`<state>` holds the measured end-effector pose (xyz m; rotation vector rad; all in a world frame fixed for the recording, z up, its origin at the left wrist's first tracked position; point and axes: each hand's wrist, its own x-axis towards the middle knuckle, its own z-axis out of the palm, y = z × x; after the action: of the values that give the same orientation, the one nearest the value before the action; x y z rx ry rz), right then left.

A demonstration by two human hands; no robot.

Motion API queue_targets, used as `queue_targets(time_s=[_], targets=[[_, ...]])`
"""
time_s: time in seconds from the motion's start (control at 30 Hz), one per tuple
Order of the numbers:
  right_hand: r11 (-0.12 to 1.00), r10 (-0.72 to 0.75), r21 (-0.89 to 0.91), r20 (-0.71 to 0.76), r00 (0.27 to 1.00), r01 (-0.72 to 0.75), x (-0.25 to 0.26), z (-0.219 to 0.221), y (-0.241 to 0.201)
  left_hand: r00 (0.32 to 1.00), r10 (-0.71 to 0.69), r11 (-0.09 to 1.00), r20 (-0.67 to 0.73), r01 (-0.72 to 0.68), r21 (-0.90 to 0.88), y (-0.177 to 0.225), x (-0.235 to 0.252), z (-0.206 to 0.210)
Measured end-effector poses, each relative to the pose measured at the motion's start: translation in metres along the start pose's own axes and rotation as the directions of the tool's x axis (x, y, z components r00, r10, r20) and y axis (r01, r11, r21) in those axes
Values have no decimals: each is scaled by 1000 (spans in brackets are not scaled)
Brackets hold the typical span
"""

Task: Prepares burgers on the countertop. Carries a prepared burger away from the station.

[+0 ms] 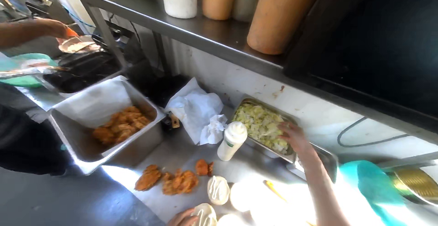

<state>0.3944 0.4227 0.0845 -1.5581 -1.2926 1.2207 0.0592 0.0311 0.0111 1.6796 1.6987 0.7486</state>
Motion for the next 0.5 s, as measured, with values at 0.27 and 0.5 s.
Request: queue_targets(time_s=[0.27, 0.5], targets=[[997, -53, 63, 242, 969, 39, -144, 61, 24, 977, -87, 985, 195, 113, -131, 7, 64, 1], [926, 43, -347, 487, 872, 148, -190, 150, 86, 891, -193, 974, 411, 226, -31, 4, 114, 15]])
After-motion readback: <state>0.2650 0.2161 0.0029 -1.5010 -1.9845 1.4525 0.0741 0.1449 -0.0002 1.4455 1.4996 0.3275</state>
